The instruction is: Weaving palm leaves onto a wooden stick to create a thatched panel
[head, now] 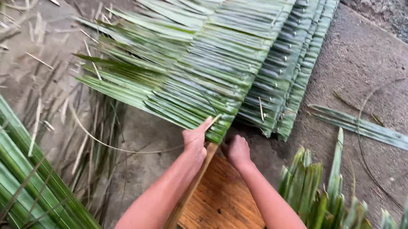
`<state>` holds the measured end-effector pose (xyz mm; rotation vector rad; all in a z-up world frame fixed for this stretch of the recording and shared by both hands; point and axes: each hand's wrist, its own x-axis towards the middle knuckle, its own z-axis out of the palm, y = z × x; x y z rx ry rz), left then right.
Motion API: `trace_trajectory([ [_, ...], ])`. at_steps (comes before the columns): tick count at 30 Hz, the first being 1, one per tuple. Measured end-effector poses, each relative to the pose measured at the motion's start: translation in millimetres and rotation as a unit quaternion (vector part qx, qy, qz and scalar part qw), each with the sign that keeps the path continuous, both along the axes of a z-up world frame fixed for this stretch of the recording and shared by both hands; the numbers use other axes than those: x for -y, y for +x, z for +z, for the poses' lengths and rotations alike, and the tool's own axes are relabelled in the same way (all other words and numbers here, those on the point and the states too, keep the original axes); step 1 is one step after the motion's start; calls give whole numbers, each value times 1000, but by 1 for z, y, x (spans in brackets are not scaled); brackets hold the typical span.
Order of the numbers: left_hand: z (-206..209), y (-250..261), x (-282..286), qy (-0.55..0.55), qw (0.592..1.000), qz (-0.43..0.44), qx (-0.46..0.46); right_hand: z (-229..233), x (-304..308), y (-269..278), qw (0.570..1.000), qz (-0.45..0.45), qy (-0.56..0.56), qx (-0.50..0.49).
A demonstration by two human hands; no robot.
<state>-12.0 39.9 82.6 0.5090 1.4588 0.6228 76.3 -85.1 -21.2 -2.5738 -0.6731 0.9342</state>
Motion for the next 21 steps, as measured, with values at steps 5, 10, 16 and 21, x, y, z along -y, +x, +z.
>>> trace_trajectory([
  [5, -16, 1, 2, 27, 1000, -1, 7, 9, -19, 1, 840, -372, 215, -330],
  [10, -14, 3, 2, 33, 999, -11, -16, 15, -32, 3, 727, -473, 233, -441],
  [16, 2, 8, 8, 35, 999, -9, -27, 11, -47, -12, 734, -467, 237, -433],
  [21, -8, 6, 6, 47, 999, -6, -13, 2, -47, -13, 721, -457, 270, -446],
])
